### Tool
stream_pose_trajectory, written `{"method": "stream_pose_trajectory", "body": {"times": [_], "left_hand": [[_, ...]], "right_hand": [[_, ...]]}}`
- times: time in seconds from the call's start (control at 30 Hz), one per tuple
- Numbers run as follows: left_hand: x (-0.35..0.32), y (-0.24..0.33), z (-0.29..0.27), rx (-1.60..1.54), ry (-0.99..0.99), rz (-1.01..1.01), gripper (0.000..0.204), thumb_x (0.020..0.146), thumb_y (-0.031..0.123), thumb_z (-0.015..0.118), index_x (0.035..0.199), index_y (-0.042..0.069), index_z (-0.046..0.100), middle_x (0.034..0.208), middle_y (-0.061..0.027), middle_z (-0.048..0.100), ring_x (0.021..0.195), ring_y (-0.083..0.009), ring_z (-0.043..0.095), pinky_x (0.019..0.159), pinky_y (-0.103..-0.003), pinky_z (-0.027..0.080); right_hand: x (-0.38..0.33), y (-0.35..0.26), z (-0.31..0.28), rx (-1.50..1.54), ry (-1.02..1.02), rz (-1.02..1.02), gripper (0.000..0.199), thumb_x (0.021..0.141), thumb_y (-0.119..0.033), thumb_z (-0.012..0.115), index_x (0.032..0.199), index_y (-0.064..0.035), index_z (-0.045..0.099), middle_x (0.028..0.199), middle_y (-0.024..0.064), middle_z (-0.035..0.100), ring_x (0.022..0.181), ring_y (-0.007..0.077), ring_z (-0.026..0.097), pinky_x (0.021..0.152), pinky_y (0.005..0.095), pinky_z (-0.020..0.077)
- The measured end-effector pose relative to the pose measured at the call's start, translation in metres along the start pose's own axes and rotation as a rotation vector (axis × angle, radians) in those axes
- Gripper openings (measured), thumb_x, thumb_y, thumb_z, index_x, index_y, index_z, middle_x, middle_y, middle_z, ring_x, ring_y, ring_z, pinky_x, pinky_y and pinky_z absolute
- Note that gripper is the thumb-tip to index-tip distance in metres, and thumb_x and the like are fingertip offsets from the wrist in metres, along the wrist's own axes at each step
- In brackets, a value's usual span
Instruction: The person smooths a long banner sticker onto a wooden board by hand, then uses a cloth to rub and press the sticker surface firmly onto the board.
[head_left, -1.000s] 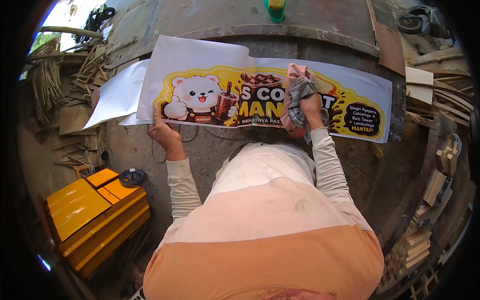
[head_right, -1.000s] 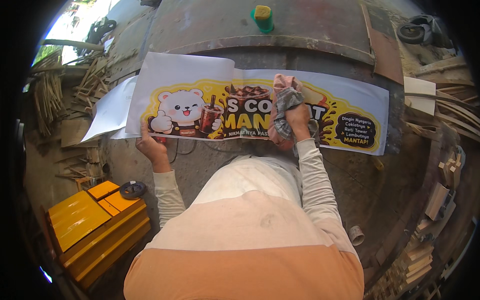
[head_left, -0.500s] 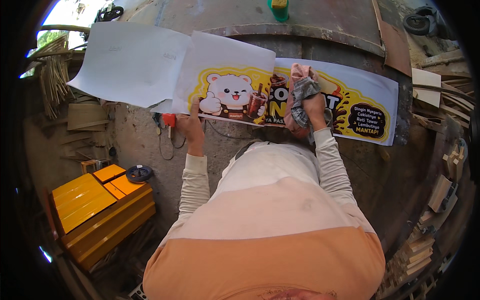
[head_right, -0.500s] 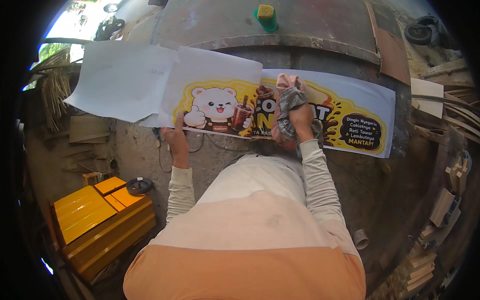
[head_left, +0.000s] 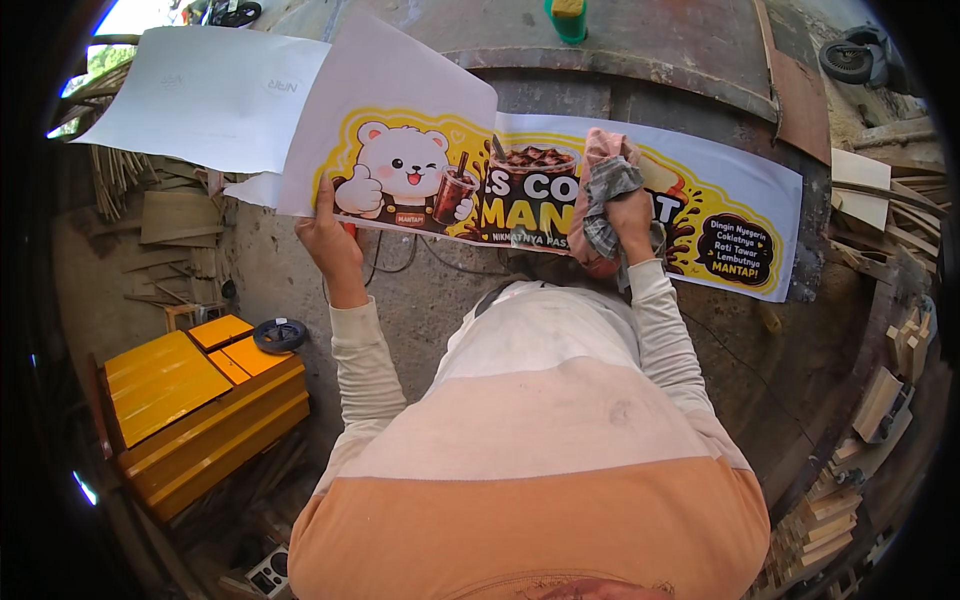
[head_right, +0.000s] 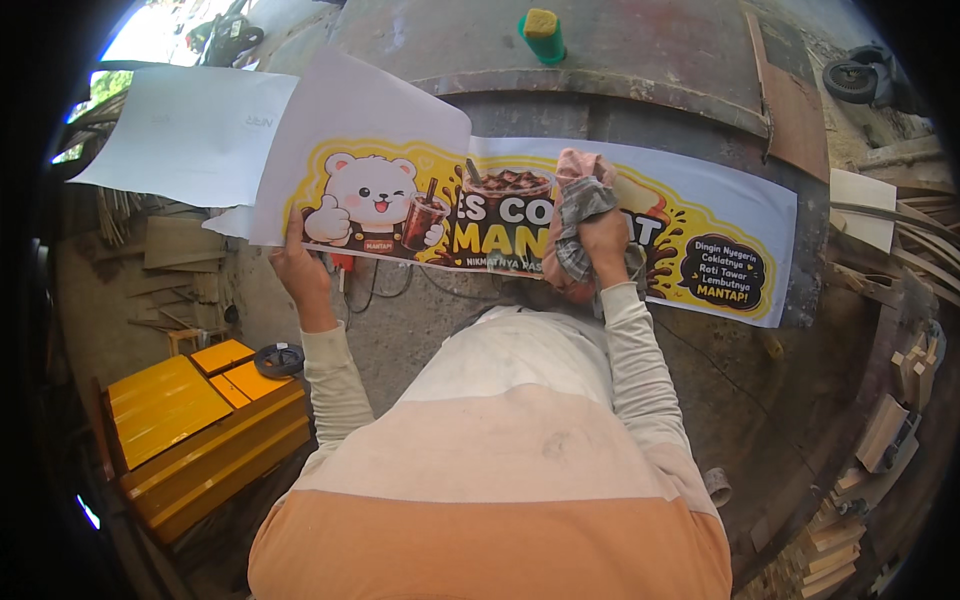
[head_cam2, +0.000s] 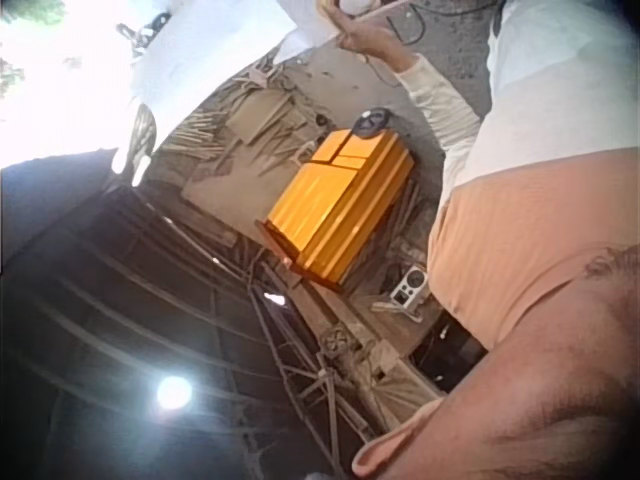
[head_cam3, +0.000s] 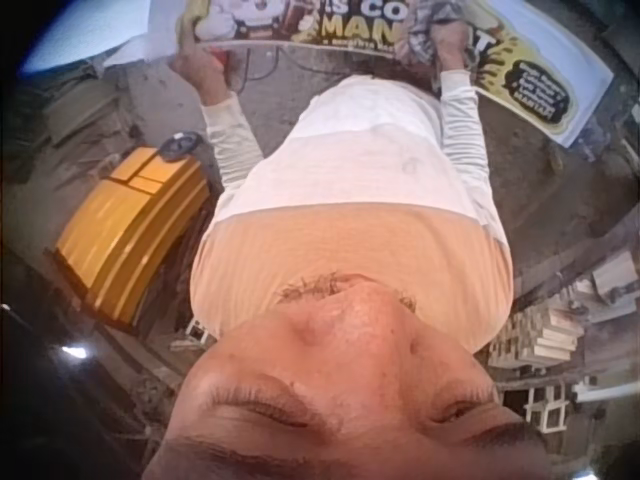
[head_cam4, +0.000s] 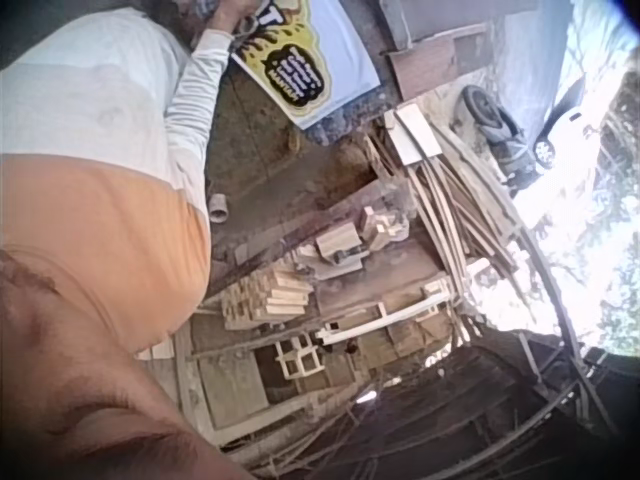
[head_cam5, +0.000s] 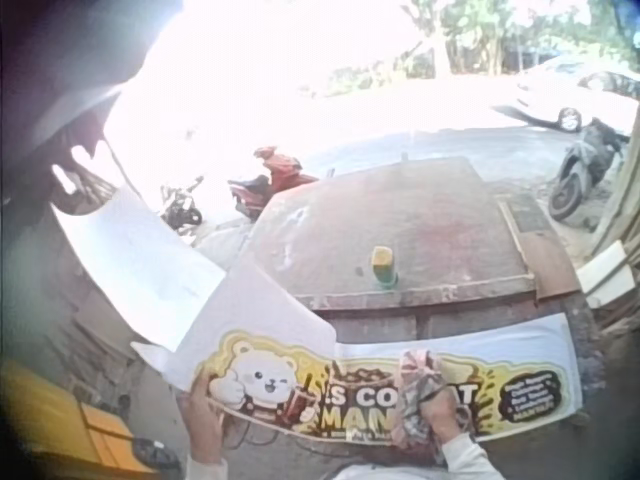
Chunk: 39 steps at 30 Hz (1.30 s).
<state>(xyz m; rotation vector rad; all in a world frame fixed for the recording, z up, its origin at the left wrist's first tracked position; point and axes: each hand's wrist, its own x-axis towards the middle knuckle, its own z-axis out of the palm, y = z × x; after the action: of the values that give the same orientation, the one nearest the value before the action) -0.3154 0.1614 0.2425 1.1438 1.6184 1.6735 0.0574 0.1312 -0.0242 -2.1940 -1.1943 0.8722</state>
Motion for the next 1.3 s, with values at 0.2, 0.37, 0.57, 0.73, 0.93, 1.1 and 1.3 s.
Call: {"method": "stream_pose_trajectory", "body": {"times": [0.2,0.37,0.57,0.73,0.93,1.1,1.3], "left_hand": [[-0.019,-0.002,-0.001,-0.048,0.126,0.004,0.029,0.1,0.017,0.069,0.11,-0.01,0.07,0.11,-0.0155,0.074,0.092,-0.02,0.073,0.08,-0.033,0.061],[-0.041,0.012,-0.001,0.036,0.148,0.046,0.029,0.1,0.017,0.068,0.109,-0.011,0.07,0.108,-0.0159,0.075,0.09,-0.02,0.073,0.08,-0.033,0.06],[-0.063,0.036,0.016,0.051,0.11,0.098,0.032,0.1,0.019,0.068,0.109,-0.011,0.071,0.106,-0.0151,0.075,0.089,-0.0198,0.073,0.081,-0.032,0.058],[-0.05,0.032,0.007,0.109,0.129,0.057,0.032,0.101,0.02,0.067,0.111,-0.01,0.071,0.105,-0.0143,0.075,0.089,-0.0188,0.073,0.081,-0.032,0.058],[-0.045,0.024,0.003,0.057,0.138,0.042,0.031,0.101,0.018,0.067,0.114,-0.01,0.07,0.108,-0.0135,0.075,0.093,-0.0177,0.072,0.084,-0.032,0.057],[-0.039,0.02,0.005,-0.035,0.164,-0.003,0.034,0.101,0.018,0.067,0.116,-0.012,0.068,0.112,-0.0153,0.073,0.097,-0.0199,0.072,0.083,-0.031,0.059],[-0.037,0.015,0.001,-0.028,0.21,-0.023,0.029,0.101,0.018,0.066,0.113,-0.009,0.07,0.109,-0.0137,0.074,0.092,-0.0183,0.073,0.083,-0.031,0.059]], "right_hand": [[-0.003,-0.001,-0.002,-0.017,-0.018,0.006,0.058,0.085,-0.052,0.074,0.13,-0.017,0.066,0.107,0.0226,0.074,0.102,0.0398,0.072,0.087,0.0447,0.0557],[-0.001,-0.009,-0.003,-0.062,-0.033,0.017,0.06,0.086,-0.053,0.074,0.136,-0.0203,0.064,0.108,0.0208,0.075,0.102,0.0378,0.073,0.086,0.0427,0.0561],[-0.004,-0.012,-0.001,0.091,0.024,-0.049,0.053,0.083,-0.049,0.076,0.12,-0.0115,0.069,0.105,0.0248,0.074,0.101,0.0431,0.07,0.087,0.0472,0.0553],[0.002,-0.008,0.004,0.007,-0.072,-0.028,0.064,0.086,-0.054,0.074,0.141,-0.024,0.062,0.113,0.0172,0.076,0.105,0.0359,0.073,0.087,0.0414,0.0557],[0.001,-0.035,0.006,-0.041,-0.17,-0.045,0.051,0.081,-0.043,0.077,0.12,-0.0109,0.071,0.109,0.0226,0.075,0.104,0.041,0.072,0.089,0.0474,0.0559],[-0.033,-0.065,0.019,-0.025,-0.267,-0.21,0.04,0.079,-0.033,0.077,0.103,-0.0009,0.074,0.101,0.0261,0.073,0.099,0.0445,0.071,0.086,0.0508,0.0562],[-0.043,-0.065,0.027,-0.182,-0.431,-0.311,0.04,0.083,-0.036,0.075,0.11,-0.0066,0.074,0.102,0.0233,0.074,0.098,0.0434,0.071,0.086,0.0504,0.056]]}}
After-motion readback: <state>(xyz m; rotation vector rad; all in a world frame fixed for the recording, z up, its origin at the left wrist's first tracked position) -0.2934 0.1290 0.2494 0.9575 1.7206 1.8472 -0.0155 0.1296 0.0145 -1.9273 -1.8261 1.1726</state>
